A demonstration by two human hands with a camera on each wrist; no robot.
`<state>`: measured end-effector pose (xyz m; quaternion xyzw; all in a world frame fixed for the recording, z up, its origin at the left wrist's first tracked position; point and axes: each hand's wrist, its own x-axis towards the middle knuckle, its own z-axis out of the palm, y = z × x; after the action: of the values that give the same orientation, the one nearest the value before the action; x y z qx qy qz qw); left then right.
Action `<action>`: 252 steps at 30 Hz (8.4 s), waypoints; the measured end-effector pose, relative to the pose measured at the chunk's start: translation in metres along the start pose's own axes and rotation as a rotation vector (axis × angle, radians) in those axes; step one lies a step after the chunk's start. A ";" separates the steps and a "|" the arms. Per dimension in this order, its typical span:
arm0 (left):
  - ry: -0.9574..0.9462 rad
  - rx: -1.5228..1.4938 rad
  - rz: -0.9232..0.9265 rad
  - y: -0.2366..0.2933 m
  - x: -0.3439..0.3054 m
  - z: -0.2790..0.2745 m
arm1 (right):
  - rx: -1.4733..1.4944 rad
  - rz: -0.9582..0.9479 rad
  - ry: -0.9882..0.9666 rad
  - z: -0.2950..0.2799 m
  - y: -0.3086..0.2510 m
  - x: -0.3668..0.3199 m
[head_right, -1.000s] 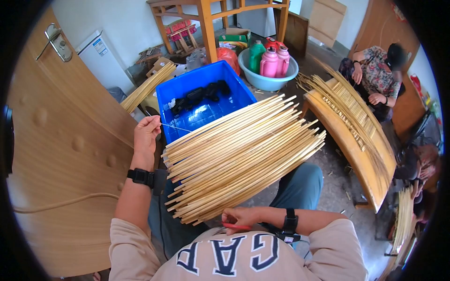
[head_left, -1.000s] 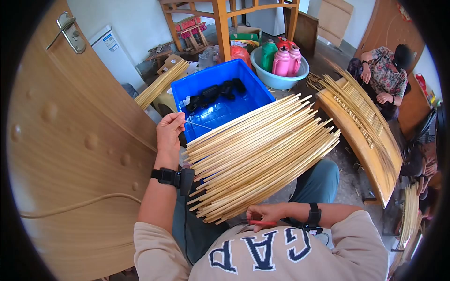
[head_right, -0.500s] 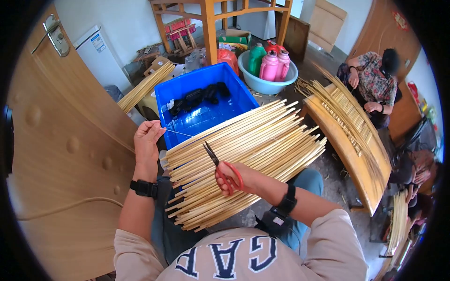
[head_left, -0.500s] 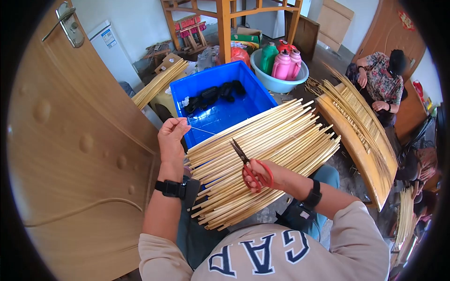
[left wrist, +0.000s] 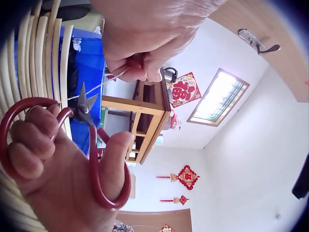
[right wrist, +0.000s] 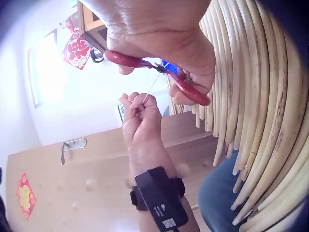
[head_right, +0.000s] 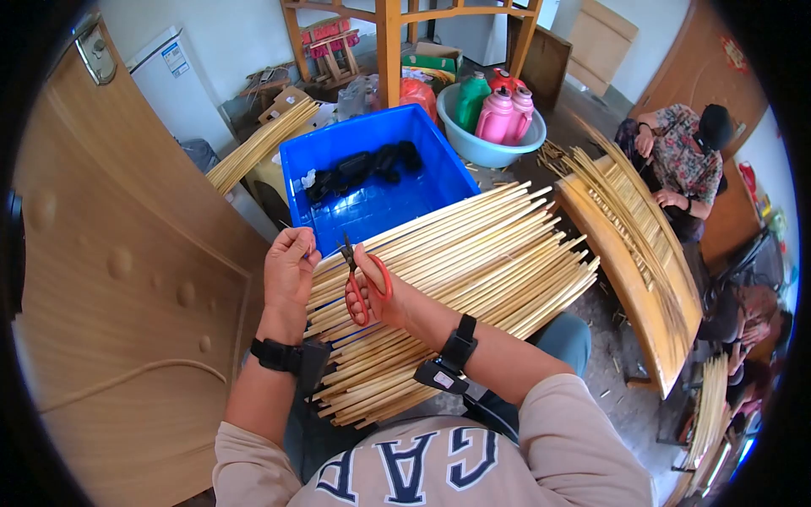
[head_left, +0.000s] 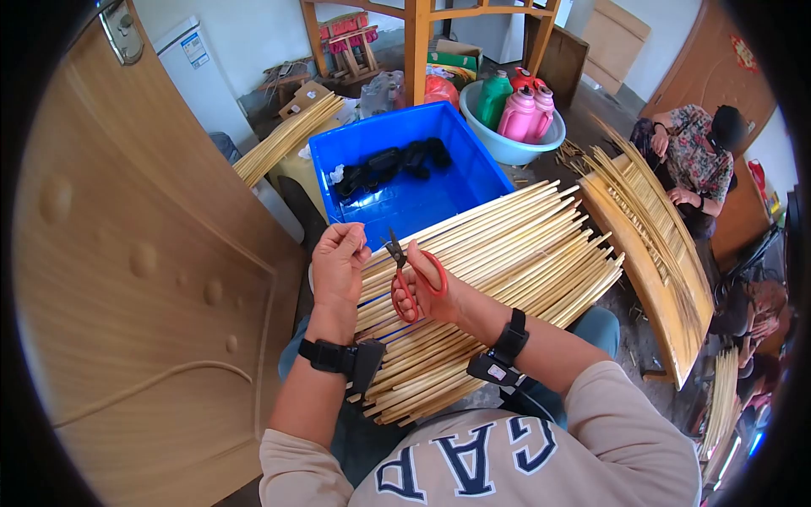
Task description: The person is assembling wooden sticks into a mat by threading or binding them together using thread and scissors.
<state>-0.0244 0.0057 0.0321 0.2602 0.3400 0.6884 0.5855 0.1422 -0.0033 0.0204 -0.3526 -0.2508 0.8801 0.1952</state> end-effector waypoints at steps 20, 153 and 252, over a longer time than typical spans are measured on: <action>0.083 0.762 -0.046 -0.035 0.001 -0.008 | -0.152 -0.093 0.100 -0.011 -0.010 0.001; 0.271 0.363 -0.515 0.048 -0.230 -0.091 | -2.041 0.512 -0.381 -0.156 -0.132 0.206; -0.648 2.075 0.334 -0.018 -0.072 -0.019 | -0.861 -0.779 0.545 -0.131 0.006 -0.113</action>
<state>-0.0142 -0.0664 0.0087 0.8371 0.5441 0.0375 0.0431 0.3113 -0.0271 -0.0064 -0.4935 -0.6329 0.4441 0.3983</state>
